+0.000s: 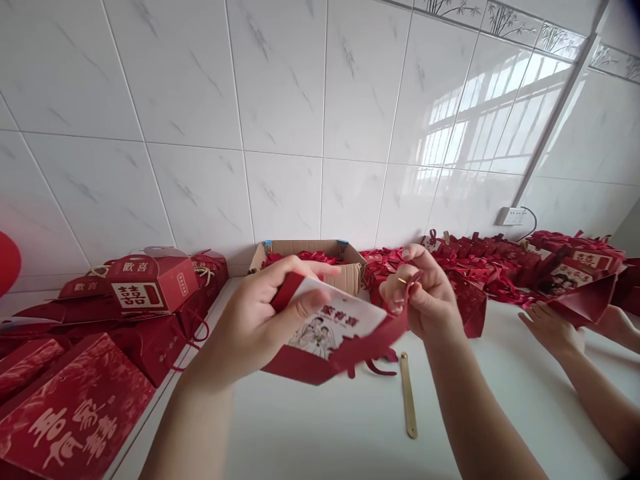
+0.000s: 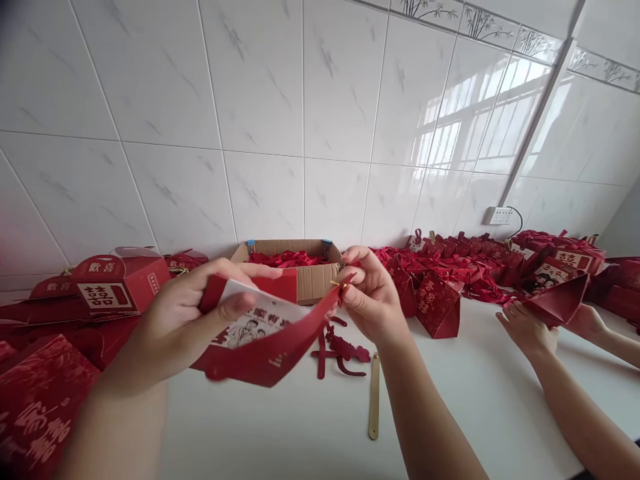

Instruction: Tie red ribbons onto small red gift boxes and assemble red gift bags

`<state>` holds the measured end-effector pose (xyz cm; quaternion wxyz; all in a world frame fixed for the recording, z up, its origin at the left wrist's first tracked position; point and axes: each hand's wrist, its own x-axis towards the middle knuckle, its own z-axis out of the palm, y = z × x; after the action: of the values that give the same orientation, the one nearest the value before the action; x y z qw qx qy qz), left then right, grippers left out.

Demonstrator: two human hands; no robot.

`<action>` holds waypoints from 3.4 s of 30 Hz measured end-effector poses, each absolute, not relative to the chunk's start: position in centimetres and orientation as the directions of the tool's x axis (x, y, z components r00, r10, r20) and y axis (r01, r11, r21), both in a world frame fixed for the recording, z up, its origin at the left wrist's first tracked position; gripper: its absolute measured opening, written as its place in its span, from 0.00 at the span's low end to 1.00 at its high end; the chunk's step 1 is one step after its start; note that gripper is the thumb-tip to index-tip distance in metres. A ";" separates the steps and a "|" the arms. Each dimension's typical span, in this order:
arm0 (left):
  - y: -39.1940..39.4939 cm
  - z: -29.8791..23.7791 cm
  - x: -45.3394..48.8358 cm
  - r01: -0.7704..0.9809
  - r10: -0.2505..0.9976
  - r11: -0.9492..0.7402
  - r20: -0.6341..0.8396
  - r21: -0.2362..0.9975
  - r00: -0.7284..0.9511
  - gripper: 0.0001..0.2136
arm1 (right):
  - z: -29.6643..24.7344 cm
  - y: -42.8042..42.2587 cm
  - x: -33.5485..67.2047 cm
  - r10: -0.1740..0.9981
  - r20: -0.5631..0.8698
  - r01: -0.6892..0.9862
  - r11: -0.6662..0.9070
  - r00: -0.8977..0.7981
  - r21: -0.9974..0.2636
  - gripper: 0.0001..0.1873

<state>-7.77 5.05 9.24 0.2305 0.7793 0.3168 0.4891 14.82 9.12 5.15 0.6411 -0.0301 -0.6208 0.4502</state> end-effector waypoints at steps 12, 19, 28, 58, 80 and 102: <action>5.0 8.8 -6.0 0.318 0.606 -0.784 0.768 0.533 0.206 0.09 | 5.8 6.3 13.3 0.342 0.929 0.165 0.934 -0.142 -0.318 0.06; 4.6 8.7 -5.5 0.327 0.556 -0.817 0.799 0.475 0.230 0.05 | 5.4 6.3 12.7 0.281 0.954 0.172 0.950 -0.106 -0.261 0.10; 4.6 8.5 -5.2 0.318 0.527 -0.836 0.814 0.447 0.242 0.03 | 5.0 6.5 12.2 0.319 0.948 0.142 0.939 -0.009 -0.315 0.10; 4.8 8.1 -4.5 0.331 0.407 -0.886 0.885 0.324 0.224 0.01 | 4.8 6.4 12.3 0.232 0.971 0.132 0.962 0.060 -0.238 0.10; 5.0 8.2 -5.9 0.144 0.667 -0.726 0.637 0.673 0.386 0.35 | 4.3 7.6 11.7 0.593 0.723 -0.087 0.791 0.354 -0.606 0.14; 3.4 9.9 -8.2 0.439 0.724 -0.668 0.662 0.601 0.195 0.05 | 5.0 7.8 12.2 0.484 0.801 0.137 0.820 0.354 -0.556 0.14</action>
<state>-8.24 3.43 9.86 0.1407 0.7600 0.3823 0.5064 12.22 7.76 4.98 0.7741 -0.2784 -0.5574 0.1119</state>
